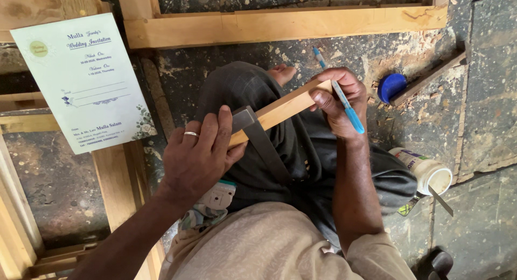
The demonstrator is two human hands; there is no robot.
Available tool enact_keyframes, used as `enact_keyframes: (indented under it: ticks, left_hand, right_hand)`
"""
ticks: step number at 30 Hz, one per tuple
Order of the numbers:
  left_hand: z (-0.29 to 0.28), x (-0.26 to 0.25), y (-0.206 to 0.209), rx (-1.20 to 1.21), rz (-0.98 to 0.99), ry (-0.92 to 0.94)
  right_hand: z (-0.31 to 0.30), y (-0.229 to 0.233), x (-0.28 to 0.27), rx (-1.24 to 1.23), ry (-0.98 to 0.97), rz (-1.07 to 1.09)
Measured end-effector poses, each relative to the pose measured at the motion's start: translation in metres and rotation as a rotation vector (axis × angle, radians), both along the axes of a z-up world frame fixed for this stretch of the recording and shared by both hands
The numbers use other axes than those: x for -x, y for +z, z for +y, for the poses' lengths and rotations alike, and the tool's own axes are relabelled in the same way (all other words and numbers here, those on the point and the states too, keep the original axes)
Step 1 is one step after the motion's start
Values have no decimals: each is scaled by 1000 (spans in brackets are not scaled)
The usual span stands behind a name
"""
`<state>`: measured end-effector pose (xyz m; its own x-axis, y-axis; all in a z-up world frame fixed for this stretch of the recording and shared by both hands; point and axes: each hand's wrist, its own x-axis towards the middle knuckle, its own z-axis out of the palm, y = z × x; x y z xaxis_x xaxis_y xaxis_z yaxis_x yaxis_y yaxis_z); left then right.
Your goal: The person measures and marks a small wooden plank using a tape measure, a try square, and a blue marker. They repeatedly measure lengths and draw perpendicular lines on the wood, occasionally flipping the plank to mark different sides.
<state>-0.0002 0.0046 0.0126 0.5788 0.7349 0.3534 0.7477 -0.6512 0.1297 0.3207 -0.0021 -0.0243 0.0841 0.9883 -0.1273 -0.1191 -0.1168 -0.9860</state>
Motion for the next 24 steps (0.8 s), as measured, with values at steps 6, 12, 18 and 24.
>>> enact_keyframes:
  ticks: [6,12,18,24]
  left_hand:
    - [3,0,1,5,18,-6]
    - [5,1,4,-7,44,-14]
    - [5,1,4,27,33,-18]
    - [7,0,6,51,30,-19]
  right_hand:
    - [1,-1,3,-1,-7,2]
    - [-1,-3,4,0,-9,8]
    - [-2,-5,3,6,-14,-2]
    - [2,2,13,-158,-67,-364]
